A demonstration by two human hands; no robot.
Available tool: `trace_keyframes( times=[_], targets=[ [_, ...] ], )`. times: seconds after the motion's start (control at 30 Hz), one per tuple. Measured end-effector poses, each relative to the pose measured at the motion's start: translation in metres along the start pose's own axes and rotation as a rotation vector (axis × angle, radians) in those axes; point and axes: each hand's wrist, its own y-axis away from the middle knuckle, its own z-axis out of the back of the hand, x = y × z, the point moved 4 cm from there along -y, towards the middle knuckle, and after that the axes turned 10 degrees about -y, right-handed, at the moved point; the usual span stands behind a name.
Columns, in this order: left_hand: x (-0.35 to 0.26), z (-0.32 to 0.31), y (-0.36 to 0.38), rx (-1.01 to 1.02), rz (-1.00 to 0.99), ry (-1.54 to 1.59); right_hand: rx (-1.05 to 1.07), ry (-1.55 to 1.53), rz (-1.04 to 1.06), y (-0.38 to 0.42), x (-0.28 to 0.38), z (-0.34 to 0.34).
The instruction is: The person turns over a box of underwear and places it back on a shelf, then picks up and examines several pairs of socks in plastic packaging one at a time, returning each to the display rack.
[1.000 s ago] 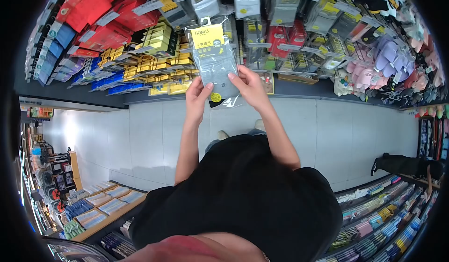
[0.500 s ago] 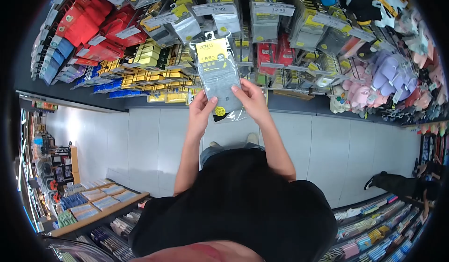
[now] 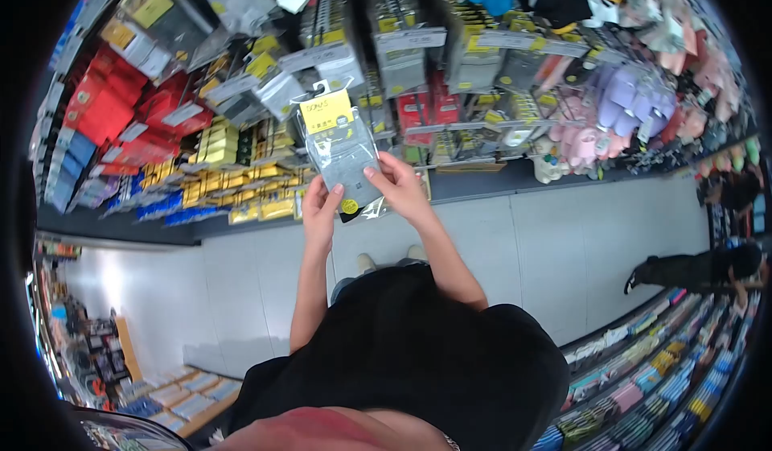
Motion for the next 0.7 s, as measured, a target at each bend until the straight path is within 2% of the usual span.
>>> trace_keyframes(
  times=[0.2,0.27,0.33,0.4,0.43,0.5,0.57,0.63,0.7],
  targets=[
    [-0.008,-0.011,-0.015,0.061,-0.066,0.043,-0.115,0.063,0.126,0.003,0.014,0.003],
    [-0.007,-0.012,-0.019,0.073,-0.086,0.057,-0.208,0.21,0.216,0.007,0.017,0.008],
    [-0.004,-0.01,-0.023,0.079,-0.099,0.061,-0.264,0.23,0.258,0.01,0.023,0.005],
    [-0.003,-0.005,-0.025,0.046,-0.172,-0.039,-0.316,0.3,0.348,0.012,0.024,0.003],
    [-0.004,-0.004,-0.024,0.05,-0.161,-0.041,-0.325,0.297,0.341,0.012,0.021,0.001],
    [-0.01,-0.003,-0.021,-0.031,-0.215,-0.145,-0.213,0.277,0.313,0.012,0.017,-0.01],
    [-0.012,-0.005,-0.022,-0.004,-0.215,-0.144,-0.194,0.279,0.259,0.01,0.015,-0.025],
    [-0.036,-0.01,-0.018,0.042,-0.436,-0.389,-0.178,0.243,0.281,0.01,0.014,-0.039],
    [-0.04,-0.007,-0.016,0.065,-0.411,-0.442,-0.215,0.234,0.257,0.009,0.003,-0.034]
  ],
)
